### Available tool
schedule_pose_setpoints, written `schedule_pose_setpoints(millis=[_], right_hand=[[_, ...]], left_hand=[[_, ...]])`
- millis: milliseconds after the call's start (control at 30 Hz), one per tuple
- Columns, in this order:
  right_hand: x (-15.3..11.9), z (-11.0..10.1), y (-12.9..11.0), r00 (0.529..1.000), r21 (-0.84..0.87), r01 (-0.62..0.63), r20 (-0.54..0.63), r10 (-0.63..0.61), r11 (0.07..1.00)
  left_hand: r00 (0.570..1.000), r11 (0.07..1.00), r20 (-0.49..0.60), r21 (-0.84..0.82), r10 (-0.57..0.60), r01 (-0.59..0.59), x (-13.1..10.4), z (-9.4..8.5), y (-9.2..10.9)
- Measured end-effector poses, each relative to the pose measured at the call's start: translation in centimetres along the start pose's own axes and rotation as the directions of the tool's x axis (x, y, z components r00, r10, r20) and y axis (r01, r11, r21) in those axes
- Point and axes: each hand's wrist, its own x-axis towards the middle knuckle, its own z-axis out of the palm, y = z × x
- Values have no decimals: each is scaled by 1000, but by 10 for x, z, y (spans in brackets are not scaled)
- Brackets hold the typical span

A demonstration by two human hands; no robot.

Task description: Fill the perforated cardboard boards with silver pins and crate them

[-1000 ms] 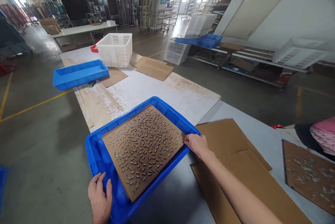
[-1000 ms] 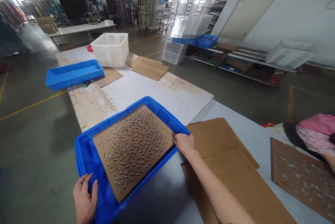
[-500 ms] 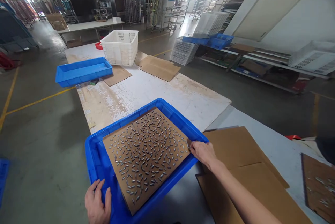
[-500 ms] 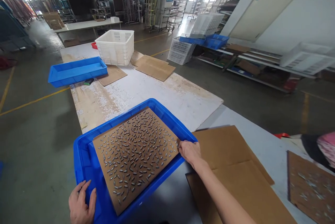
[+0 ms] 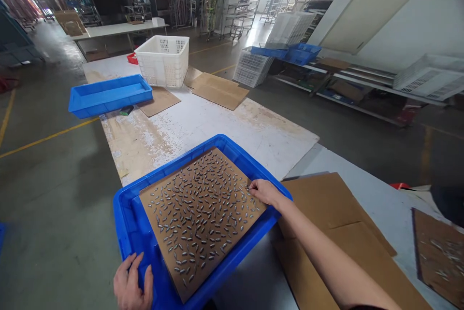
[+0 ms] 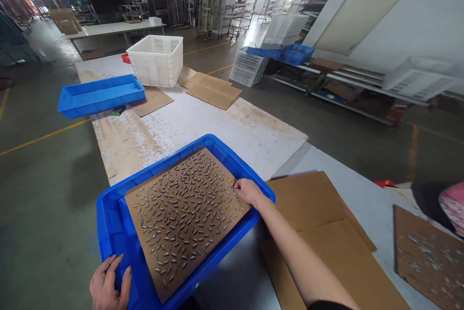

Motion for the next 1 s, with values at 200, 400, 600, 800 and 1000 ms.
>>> schedule_pose_setpoints(millis=[200,400,600,800,1000], right_hand=[[7,-3,-5,999,-130,31,49,-24,991],[9,-1,-10,997,-208,52,58,-40,977],[6,0,-11,998,-255,62,47,-52,965],[0,0,-15,995,-294,99,31,-94,951],[-1,2,-17,993,-327,118,28,-115,938]], left_hand=[[1000,1000,-2,-27,-6,6,1,-2,3],[1000,1000,7,9,11,-11,-4,-1,2],[999,999,-1,38,36,-36,-6,-1,0],[994,994,-39,54,97,-95,-5,2,-5],[998,996,-12,63,67,-66,-10,4,-12]])
